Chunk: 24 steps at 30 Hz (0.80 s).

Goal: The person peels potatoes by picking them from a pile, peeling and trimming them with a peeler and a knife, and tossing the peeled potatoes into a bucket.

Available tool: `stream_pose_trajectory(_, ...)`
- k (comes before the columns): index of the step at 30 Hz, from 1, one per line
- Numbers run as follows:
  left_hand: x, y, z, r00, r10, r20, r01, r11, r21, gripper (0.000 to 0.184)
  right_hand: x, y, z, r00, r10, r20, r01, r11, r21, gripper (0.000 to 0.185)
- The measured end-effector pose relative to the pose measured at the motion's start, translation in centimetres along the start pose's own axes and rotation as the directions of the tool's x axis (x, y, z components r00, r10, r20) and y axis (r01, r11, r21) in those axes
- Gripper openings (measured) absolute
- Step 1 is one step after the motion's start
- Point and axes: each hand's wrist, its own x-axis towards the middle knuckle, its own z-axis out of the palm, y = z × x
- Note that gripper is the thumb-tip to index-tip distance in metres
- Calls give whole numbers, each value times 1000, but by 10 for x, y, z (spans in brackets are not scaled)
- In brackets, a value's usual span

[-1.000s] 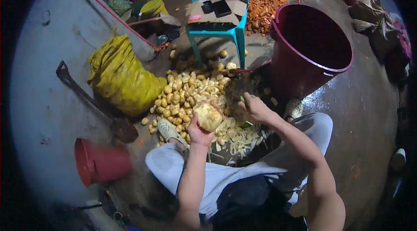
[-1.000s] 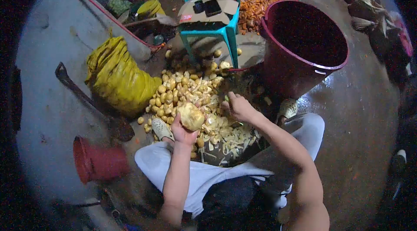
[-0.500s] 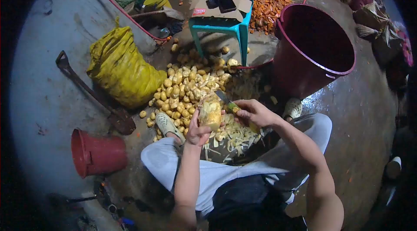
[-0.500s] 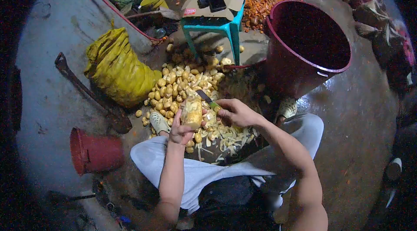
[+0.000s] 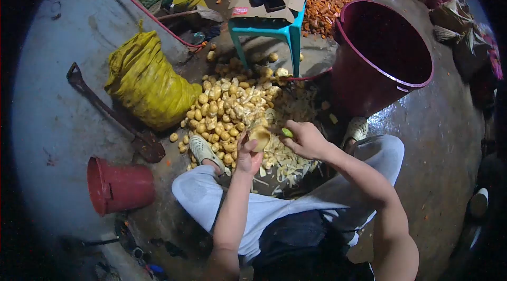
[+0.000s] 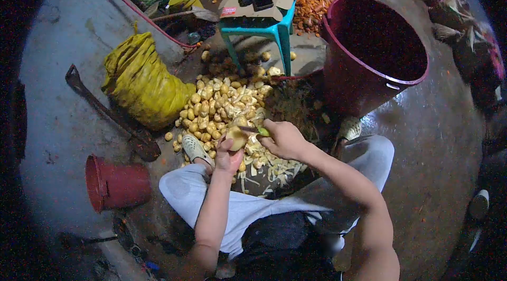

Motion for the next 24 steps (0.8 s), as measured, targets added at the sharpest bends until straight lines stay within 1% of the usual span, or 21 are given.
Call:
stream_pose_trajectory(2,-2,-5,1,997,-23,-69,25,999,32,70,-2,1,3,997,-74,-23,66,967,-245,34)
stream_pose_trajectory(3,-3,-4,2,996,-62,-69,62,998,5,74,-2,4,6,997,-70,-24,62,968,-245,34)
stream_pose_trajectory(4,-3,-5,5,996,-64,-69,64,998,5,74,-1,8,9,996,-90,-28,79,960,-267,33)
stream_pose_trajectory(6,-1,-8,10,999,-11,49,7,997,78,81,0,7,8,994,-108,-33,94,953,-288,34)
stream_pose_trajectory(7,-1,-6,11,999,-15,30,12,995,95,90,2,3,5,998,-2,-56,-4,995,-101,34)
stream_pose_trajectory(8,-2,-3,11,999,-17,29,14,995,96,90,4,-1,1,993,106,-58,-100,991,91,34)
stream_pose_trajectory(9,-4,6,19,995,-37,88,22,987,160,95,5,-1,-4,993,106,-58,-101,991,91,34)
stream_pose_trajectory(10,-5,13,24,988,-59,144,26,974,223,99,6,0,-8,991,120,-57,-108,979,175,35)
stream_pose_trajectory(11,-5,17,24,985,-69,159,23,962,271,105,6,1,-12,990,133,-54,-115,960,257,36)
stream_pose_trajectory(12,-6,21,24,985,-68,158,23,962,271,105,6,1,-17,990,133,-53,-115,959,257,36)
stream_pose_trajectory(14,-8,28,26,965,-75,250,11,969,246,108,4,0,-23,995,-20,101,-10,958,287,37)
stream_pose_trajectory(15,-9,31,27,966,-94,242,25,961,275,112,3,1,-20,995,-19,101,-11,957,289,37)
stream_pose_trajectory(16,-12,35,27,966,-97,241,28,961,276,112,2,2,-15,991,23,130,-72,921,382,40)
stream_pose_trajectory(17,-15,38,27,952,-117,284,33,958,284,113,0,3,-11,985,63,162,-133,873,470,42)
stream_pose_trajectory(18,-16,40,27,935,-136,327,38,956,291,113,-2,-4,-12,985,66,161,-135,871,472,42)
stream_pose_trajectory(19,-15,42,25,917,-147,372,31,953,300,114,-4,-15,-17,989,41,143,-96,909,407,45)
stream_pose_trajectory(20,-17,42,25,916,-151,372,35,953,302,114,-6,-22,-18,992,15,127,-57,939,339,49)
stream_pose_trajectory(21,-20,43,28,903,-164,396,38,951,307,115,-5,-19,-13,995,-20,100,-21,921,390,64)
stream_pose_trajectory(22,-22,43,30,890,-175,421,40,950,311,115,-6,-17,-11,995,-16,99,-24,920,392,64)
stream_pose_trajectory(23,-22,43,27,881,-208,426,62,942,331,120,-6,-16,-10,994,-61,95,20,925,379,66)
stream_pose_trajectory(24,-23,43,29,880,-212,426,66,941,331,120,-6,-18,-10,990,-105,92,64,929,366,68)
